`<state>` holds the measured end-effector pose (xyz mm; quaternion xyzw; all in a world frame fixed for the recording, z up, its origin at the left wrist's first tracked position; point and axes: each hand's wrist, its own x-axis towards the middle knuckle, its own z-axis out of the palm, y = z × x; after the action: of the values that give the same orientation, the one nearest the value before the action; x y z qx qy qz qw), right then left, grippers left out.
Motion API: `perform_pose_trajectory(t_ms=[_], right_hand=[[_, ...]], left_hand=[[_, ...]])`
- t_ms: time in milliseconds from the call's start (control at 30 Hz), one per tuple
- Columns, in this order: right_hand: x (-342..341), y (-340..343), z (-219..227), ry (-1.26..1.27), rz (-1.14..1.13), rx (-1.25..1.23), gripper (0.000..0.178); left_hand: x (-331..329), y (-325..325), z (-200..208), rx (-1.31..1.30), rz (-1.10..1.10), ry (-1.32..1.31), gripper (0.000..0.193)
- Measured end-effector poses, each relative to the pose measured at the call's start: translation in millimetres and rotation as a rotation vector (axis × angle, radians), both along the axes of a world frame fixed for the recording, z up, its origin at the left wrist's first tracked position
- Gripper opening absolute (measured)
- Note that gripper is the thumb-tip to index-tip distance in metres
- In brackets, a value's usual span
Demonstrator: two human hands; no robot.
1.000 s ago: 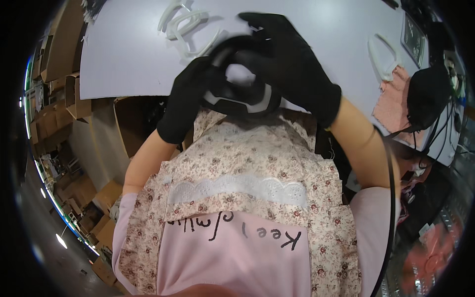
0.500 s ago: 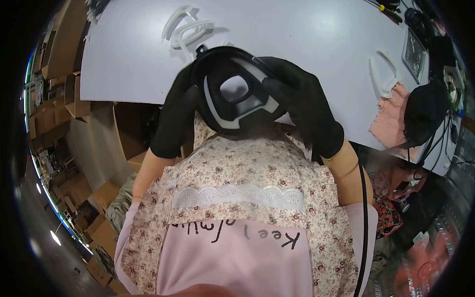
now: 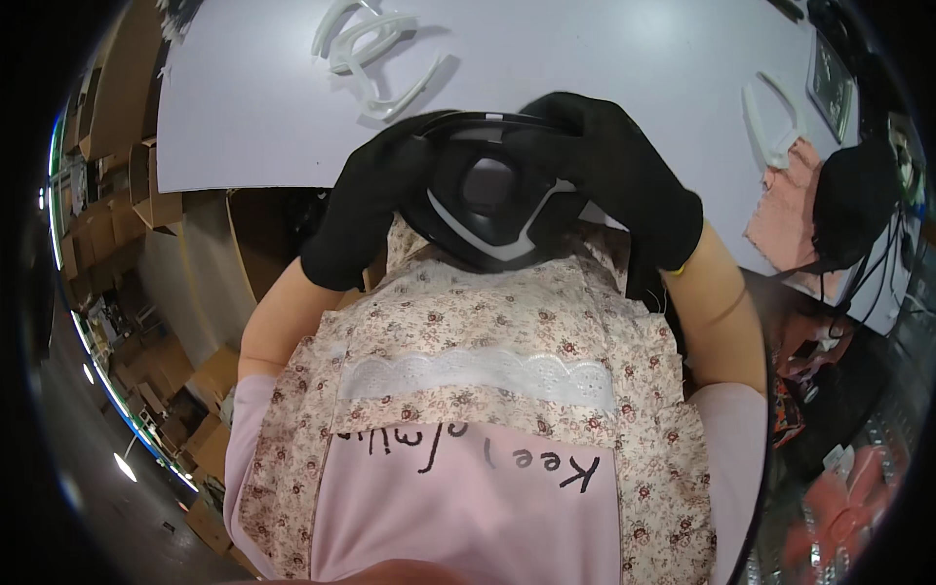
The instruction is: The person assembles mask frames by snapping white plastic inserts into black frames by hand, placing the completed frames into a box, and arranging additional mask components on the workbench.
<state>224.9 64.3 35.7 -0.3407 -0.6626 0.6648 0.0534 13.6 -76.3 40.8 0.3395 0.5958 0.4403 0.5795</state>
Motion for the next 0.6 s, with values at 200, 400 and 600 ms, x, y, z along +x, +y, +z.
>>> perform_pose_trajectory(t_ms=[200,400,600], right_hand=[[-2,-14,-8,0.066,0.04,-0.212,0.029],[-7,-26,-10,0.006,0.048,-0.144,0.027],[-4,-27,-20,0.028,0.133,0.207,0.027]], left_hand=[[-16,-1,-3,-0.117,-0.213,-0.16,0.042],[2,-7,0,0.033,-0.259,0.227,0.034],[15,-13,-13,0.111,-0.156,0.276,0.027]])
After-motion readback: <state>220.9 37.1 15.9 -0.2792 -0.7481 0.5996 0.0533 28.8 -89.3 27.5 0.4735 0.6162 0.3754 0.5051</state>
